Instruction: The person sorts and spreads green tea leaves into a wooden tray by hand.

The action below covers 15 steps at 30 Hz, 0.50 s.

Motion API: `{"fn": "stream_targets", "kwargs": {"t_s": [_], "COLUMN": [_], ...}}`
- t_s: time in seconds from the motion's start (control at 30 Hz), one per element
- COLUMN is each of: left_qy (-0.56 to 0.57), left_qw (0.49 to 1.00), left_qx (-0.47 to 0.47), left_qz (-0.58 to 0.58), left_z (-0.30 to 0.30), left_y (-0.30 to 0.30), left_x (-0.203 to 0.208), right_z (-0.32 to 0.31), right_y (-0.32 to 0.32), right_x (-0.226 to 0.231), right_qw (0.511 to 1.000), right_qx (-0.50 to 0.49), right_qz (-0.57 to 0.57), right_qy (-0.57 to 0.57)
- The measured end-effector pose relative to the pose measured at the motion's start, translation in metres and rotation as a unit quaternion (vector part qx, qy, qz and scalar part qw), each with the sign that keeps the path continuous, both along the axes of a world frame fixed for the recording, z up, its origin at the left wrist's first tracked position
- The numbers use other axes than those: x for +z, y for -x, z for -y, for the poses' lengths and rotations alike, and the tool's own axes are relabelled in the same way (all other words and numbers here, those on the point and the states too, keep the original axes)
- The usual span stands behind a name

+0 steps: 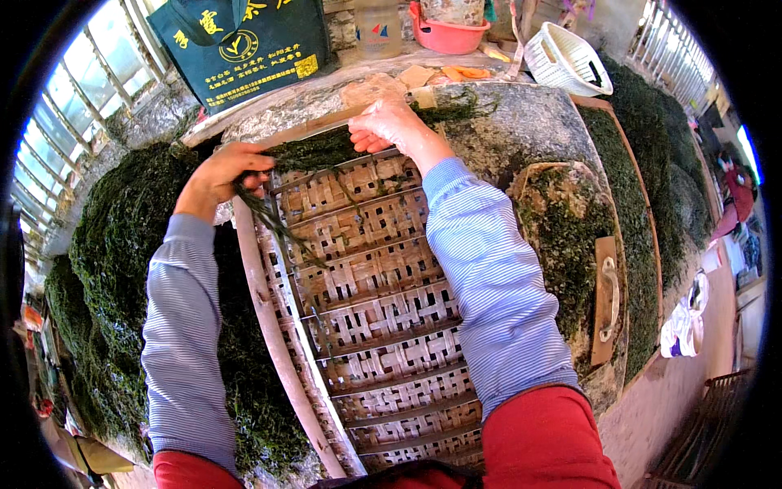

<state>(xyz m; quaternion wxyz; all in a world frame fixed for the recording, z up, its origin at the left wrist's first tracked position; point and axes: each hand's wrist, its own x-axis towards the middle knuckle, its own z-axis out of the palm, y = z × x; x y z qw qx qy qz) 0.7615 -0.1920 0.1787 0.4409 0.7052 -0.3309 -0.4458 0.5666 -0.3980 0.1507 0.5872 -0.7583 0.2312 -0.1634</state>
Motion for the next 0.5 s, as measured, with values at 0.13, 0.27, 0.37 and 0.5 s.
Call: {"fn": "stream_targets", "kwargs": {"t_s": [0.13,0.27,0.37,0.5], "left_qy": [0.029,-0.007,0.095,0.096], "left_qw": [0.996,0.793,0.677,0.662], "left_qx": [0.087,0.237,0.220,0.045], "left_qz": [0.017,0.561,0.696,0.742], "left_z": [-0.058,-0.066,-0.032,-0.009], "left_y": [-0.070,-0.065,0.016,0.083], "left_x": [-0.021,-0.043,-0.033,-0.056], "right_z": [-0.009,-0.006,-0.012,-0.040], "right_y": [-0.005,-0.003,-0.007,-0.015], "right_x": [0.004,-0.012,-0.025,-0.018], "right_qw": [0.999,0.987,0.883,0.859], "right_qx": [-0.013,-0.063,-0.151,-0.152], "right_qz": [0.007,0.034,0.046,-0.018], "right_qy": [0.035,0.142,0.443,0.488]}}
